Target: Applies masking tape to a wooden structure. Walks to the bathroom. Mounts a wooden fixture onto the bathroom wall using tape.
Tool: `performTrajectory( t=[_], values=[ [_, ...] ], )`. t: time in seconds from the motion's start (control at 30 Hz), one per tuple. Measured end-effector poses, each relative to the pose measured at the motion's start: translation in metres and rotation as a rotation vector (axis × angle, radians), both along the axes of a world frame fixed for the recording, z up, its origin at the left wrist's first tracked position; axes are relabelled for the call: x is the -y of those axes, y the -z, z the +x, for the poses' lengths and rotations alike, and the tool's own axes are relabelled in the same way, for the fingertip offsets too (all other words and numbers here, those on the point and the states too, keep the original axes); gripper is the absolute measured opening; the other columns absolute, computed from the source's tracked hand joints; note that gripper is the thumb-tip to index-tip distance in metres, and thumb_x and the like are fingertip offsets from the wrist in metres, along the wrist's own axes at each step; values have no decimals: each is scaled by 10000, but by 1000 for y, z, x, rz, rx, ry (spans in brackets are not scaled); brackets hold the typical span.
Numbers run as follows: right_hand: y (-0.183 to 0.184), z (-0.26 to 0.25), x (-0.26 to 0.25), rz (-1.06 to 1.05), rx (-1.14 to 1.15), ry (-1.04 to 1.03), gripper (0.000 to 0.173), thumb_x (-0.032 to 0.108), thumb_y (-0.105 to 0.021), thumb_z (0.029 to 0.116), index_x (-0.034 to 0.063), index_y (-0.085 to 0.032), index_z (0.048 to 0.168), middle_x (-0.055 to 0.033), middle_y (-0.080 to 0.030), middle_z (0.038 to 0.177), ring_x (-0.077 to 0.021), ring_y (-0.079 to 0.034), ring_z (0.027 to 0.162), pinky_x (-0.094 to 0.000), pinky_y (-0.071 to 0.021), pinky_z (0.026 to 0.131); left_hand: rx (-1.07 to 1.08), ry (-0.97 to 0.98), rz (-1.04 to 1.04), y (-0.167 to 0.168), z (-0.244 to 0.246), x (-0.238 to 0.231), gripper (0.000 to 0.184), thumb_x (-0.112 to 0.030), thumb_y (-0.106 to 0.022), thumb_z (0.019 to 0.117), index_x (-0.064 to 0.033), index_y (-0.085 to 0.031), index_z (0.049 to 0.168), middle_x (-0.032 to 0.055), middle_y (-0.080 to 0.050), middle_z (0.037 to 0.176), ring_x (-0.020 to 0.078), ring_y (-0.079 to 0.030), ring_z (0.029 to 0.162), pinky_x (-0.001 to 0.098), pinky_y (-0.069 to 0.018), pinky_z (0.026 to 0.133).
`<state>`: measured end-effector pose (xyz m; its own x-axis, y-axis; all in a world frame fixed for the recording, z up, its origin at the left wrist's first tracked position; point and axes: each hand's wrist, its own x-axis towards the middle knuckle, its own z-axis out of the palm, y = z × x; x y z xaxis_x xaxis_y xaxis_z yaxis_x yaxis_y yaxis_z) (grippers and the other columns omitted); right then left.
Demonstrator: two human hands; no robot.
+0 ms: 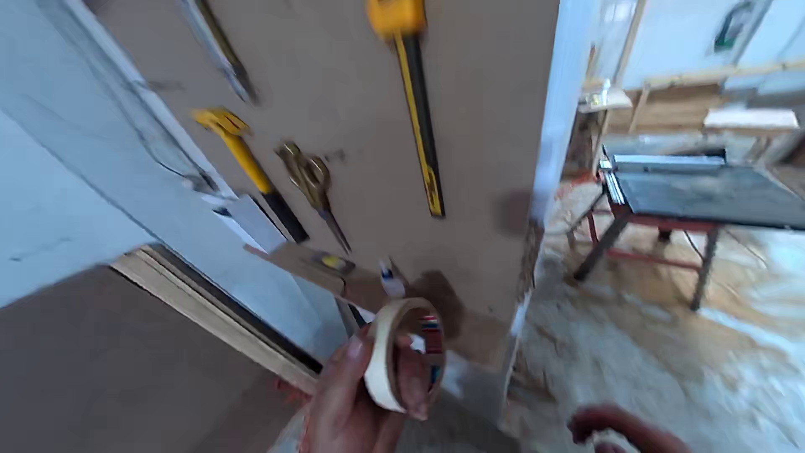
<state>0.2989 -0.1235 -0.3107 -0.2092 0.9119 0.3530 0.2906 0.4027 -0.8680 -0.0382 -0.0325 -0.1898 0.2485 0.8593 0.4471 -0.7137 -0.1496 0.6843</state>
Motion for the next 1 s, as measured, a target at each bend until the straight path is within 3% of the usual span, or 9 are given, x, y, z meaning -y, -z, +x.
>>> performTrajectory(
  t=[0.1, 0.2, 0.4, 0.5, 0.6, 0.67, 0.8, 0.9, 1.0],
  values=[
    [-31, -28, -7, 182, 40, -20, 303, 359, -597, 1044, 155, -670, 1255, -41, -728, 1152, -150, -718, 1033, -374, -626, 902, -2, 293, -27, 42, 16, 10, 432, -261, -587, 1017, 10, -599, 1354, 208, -719, 1055, 279, -718, 935, 441, -589, 890],
    [-35, -48, -7, 256, 74, 43, 340, 366, -610, 1036, 167, -646, 1309, -38, -700, 1219, -142, -711, 1037, -341, -639, 873, -151, 396, 98, 48, 18, 18, 474, -186, -576, 1024, -14, -494, 1457, 205, -704, 1152, 289, -700, 1036, 447, -559, 967],
    [-52, -66, 0, 284, 102, 80, 391, 349, -639, 1020, 153, -612, 1357, -55, -666, 1267, -143, -693, 1064, -312, -632, 867, -346, 427, 1, 46, 17, 32, 384, -272, -545, 1067, -12, -614, 1340, 155, -754, 973, 217, -751, 791, 350, -649, 693],
    [-47, -70, 2, 215, 171, 181, 417, 388, -600, 1037, 187, -604, 1402, -9, -679, 1173, -74, -679, 954, -241, -610, 750, -299, 435, -118, 59, 26, 28, 371, -307, -564, 1055, -6, -662, 1247, 123, -747, 859, 168, -729, 672, 305, -630, 585],
    [-31, -74, 3, 258, 329, 368, 277, 364, -586, 1035, 166, -711, 1182, 32, -646, 865, -24, -591, 702, -193, -506, 575, -232, 485, -234, 69, 33, 28, 365, -313, -559, 1056, 0, -684, 1196, 120, -729, 782, 147, -701, 588, 279, -602, 517],
    [-21, -74, 3, 266, 429, 445, 267, 342, -548, 1031, 145, -723, 988, 40, -612, 739, -32, -556, 598, -210, -476, 502, -235, 491, -241, 75, 39, 30, 366, -296, -573, 1049, 3, -671, 1234, 132, -728, 844, 161, -704, 640, 292, -608, 561],
    [-13, -77, 7, -146, 262, 394, 380, 387, -471, 1048, 187, -669, 793, 93, -553, 610, -26, -519, 522, -266, -437, 466, -301, 540, -39, 84, 49, 32, 437, -175, -617, 1007, 6, -516, 1392, 165, -716, 1051, 236, -713, 910, 392, -604, 833],
    [-18, -72, 8, -566, -146, 108, 450, 366, -442, 1077, 135, -701, 790, 73, -589, 625, -21, -491, 496, -233, -407, 464, -296, 503, -16, 89, 56, 31, 404, -187, -605, 1031, 29, -537, 1365, 177, -727, 1025, 255, -727, 924, 429, -606, 881],
    [-11, -68, 8, -565, -188, 142, 412, 443, -497, 1066, 140, -712, 888, 46, -613, 681, -54, -555, 563, -244, -473, 522, -206, 501, -155, 94, 59, 27, 366, -194, -600, 1033, 17, -589, 1331, 188, -735, 1023, 262, -739, 921, 445, -604, 905]
  ],
)
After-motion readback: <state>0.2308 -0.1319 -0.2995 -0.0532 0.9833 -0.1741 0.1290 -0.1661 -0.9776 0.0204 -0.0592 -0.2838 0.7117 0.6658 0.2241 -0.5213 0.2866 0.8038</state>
